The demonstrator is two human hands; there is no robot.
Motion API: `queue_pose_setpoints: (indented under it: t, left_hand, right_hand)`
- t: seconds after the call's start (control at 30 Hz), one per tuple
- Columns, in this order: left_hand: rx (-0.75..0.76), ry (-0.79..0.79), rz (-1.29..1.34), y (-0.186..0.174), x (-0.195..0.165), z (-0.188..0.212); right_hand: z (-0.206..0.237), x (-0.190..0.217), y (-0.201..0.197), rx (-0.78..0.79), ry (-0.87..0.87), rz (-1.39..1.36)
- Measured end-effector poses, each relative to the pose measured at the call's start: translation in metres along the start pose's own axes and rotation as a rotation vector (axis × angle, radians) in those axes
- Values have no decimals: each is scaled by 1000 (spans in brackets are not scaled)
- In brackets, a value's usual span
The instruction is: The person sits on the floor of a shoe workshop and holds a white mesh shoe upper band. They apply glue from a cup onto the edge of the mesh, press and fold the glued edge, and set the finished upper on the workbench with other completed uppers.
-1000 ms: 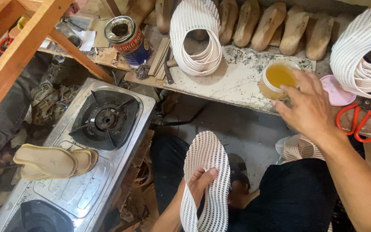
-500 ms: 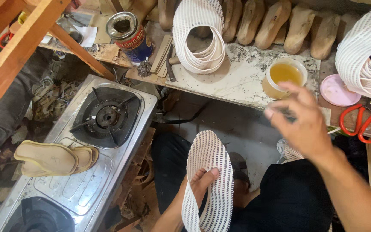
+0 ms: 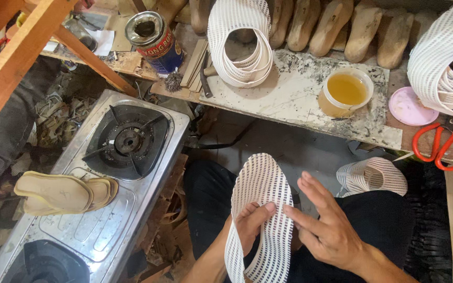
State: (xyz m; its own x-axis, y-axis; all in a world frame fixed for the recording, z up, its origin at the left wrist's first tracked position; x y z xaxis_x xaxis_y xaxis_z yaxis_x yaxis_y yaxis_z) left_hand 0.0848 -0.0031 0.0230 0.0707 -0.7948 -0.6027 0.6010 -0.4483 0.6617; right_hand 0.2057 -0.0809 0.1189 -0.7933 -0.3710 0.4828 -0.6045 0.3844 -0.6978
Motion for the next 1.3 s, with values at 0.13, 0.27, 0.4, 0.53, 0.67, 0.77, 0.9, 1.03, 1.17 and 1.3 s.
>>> queue_pose_setpoints:
  t: [0.13,0.27,0.4,0.53,0.67,0.77,0.9,1.03,1.17,1.3]
  left_hand:
    - [78,-80,43,9,8,3]
    - [84,-19,45,11,1,7]
    - [67,-38,134,4,4,4]
    - [66,-23,119,-3,9,-3]
    - [91,72,72,-1,0,-4]
    - [-82,37,82,-10,-5,0]
    - [-204,46,109,-7,-8,3]
    - [-264,163,-119,-5,-19,6]
    - [65,77,-174,12,-11,8]
    - [22,36,-339,1,-5,11]
  right_hand:
    - [4,-17,4,11,92,-62]
    - [5,-14,8,-2,84,-127]
    - [8,-7,8,19,56,-129]
    - [7,-4,1,-28,8,-31]
    - [5,2,1,5,-57,49]
    - [7,6,-4,-7,-46,34]
    - [11,3,-8,-74,126,-268]
    - [11,3,12,-40,253,-434]
    - [7,-4,3,-202,340,-453]
    - [-9,-9,-3,-93,372,-465]
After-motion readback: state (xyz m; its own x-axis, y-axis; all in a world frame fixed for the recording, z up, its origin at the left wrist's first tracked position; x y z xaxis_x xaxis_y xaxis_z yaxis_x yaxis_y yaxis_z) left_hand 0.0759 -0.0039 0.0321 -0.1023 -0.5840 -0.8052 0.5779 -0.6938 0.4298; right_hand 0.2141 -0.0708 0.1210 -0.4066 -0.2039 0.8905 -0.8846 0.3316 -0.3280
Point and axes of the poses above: each hand's wrist, its own z-axis away from the middle knuckle, its own y-axis out of the palm, x = y × z, the point moved 8 cm from there along -z, towards the middle knuckle, and after that the axes turned 2 degrees about -y, right-handed, at the moved point
